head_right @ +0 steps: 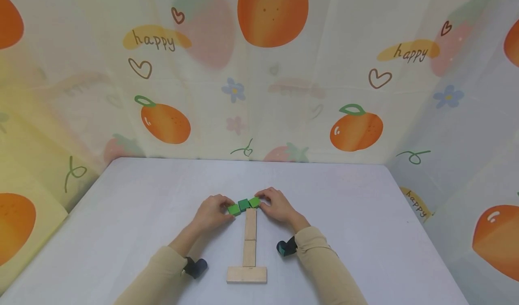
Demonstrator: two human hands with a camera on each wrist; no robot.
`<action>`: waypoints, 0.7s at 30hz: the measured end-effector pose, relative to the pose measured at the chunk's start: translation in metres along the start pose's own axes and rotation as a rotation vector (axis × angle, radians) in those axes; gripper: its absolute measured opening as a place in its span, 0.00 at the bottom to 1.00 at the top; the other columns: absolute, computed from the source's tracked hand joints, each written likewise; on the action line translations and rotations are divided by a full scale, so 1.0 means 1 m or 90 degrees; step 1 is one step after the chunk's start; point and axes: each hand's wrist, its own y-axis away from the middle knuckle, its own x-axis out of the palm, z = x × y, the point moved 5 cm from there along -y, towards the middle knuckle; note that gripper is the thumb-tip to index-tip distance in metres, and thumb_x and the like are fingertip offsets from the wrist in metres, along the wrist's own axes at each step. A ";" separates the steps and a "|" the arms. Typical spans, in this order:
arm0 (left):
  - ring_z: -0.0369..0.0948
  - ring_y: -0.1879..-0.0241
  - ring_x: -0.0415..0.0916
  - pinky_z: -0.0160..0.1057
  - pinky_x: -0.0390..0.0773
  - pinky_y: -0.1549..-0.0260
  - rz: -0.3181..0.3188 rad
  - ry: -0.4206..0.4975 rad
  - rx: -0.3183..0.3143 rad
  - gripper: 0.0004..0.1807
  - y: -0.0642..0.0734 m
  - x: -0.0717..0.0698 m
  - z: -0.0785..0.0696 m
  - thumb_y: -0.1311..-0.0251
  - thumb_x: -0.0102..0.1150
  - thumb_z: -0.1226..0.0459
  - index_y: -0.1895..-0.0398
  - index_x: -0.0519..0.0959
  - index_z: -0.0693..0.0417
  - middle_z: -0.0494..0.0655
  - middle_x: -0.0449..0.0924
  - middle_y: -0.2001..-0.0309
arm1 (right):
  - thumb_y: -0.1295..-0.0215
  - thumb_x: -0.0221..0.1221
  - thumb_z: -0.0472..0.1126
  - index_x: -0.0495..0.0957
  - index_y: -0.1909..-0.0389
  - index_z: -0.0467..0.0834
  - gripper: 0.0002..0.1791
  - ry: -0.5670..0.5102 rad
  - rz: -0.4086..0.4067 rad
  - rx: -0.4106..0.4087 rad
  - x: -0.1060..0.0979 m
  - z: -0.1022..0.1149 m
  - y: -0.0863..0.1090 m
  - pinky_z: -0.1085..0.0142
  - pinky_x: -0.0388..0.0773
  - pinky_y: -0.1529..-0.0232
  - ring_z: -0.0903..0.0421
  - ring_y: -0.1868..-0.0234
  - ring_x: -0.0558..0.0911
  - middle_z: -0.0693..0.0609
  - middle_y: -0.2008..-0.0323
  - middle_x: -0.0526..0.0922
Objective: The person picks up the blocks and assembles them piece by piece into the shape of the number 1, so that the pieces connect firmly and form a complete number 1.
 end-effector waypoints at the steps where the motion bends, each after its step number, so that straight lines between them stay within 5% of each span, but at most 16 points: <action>1: 0.38 0.67 0.69 0.40 0.69 0.65 -0.001 -0.001 0.001 0.17 0.000 0.000 0.000 0.61 0.72 0.60 0.63 0.83 0.49 0.40 0.78 0.69 | 0.39 0.56 0.36 0.75 0.50 0.41 0.15 0.000 0.000 0.000 0.000 0.000 0.000 0.56 0.71 0.49 0.51 0.51 0.75 0.47 0.53 0.78; 21: 0.39 0.66 0.70 0.44 0.69 0.61 -0.002 -0.019 0.002 0.18 -0.001 0.002 -0.001 0.61 0.72 0.60 0.62 0.82 0.48 0.40 0.78 0.68 | 0.38 0.56 0.36 0.75 0.50 0.42 0.15 -0.006 0.001 0.016 0.000 0.002 0.001 0.56 0.70 0.49 0.51 0.51 0.75 0.47 0.53 0.77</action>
